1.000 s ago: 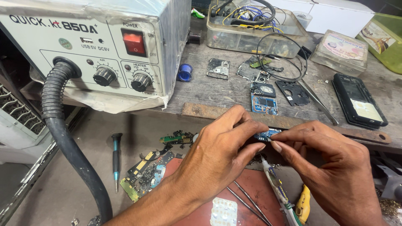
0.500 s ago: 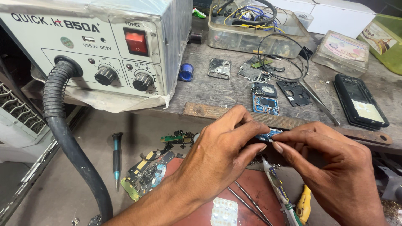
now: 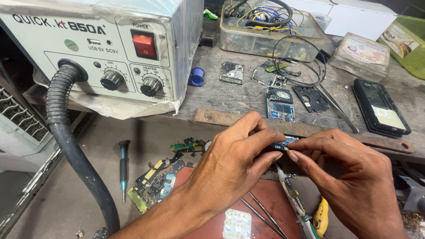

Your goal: The person uses a soldering iron to apply solder to a small blue circuit board. They then use a hot air rework station to heat the board while holding it with tweezers. Finally, they turn off the rework station and inspect the board.

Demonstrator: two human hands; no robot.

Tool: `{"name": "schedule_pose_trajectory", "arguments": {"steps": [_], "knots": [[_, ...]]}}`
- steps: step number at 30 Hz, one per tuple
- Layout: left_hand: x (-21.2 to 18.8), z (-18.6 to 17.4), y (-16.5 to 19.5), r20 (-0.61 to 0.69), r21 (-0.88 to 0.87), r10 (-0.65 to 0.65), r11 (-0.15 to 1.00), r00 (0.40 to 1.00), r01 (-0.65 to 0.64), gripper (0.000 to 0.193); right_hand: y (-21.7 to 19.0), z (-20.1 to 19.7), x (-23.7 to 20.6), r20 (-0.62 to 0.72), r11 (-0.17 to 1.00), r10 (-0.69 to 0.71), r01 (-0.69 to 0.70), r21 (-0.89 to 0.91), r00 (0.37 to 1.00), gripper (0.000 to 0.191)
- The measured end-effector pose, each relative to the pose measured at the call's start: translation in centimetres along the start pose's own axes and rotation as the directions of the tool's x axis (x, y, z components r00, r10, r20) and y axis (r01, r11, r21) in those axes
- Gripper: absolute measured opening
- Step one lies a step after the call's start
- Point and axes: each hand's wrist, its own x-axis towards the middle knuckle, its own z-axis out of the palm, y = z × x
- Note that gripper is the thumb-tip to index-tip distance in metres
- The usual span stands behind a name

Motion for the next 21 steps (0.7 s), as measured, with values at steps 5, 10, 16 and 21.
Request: {"name": "schedule_pose_trajectory", "arguments": {"steps": [5,10,16,21], "knots": [[0.02,-0.03,0.06,-0.001,0.003,0.007,1.000,1.000,-0.007,0.024,0.00,0.01,-0.04,0.001,1.000,0.013,-0.013,0.011,1.000,0.018],[0.07,0.02,0.09,0.005,-0.001,0.001,1.000,1.000,-0.001,0.024,0.02,-0.03,-0.01,0.005,1.000,0.014,-0.013,-0.008,1.000,0.018],[0.07,-0.03,0.09,-0.001,-0.001,-0.002,1.000,1.000,0.002,0.024,-0.10,0.00,0.08,0.005,1.000,0.013,-0.013,-0.016,1.000,0.022],[0.02,-0.08,0.06,-0.002,-0.003,-0.011,1.000,1.000,0.011,0.024,-0.22,0.02,0.01,0.002,1.000,0.028,-0.028,-0.006,1.000,0.025]]}}
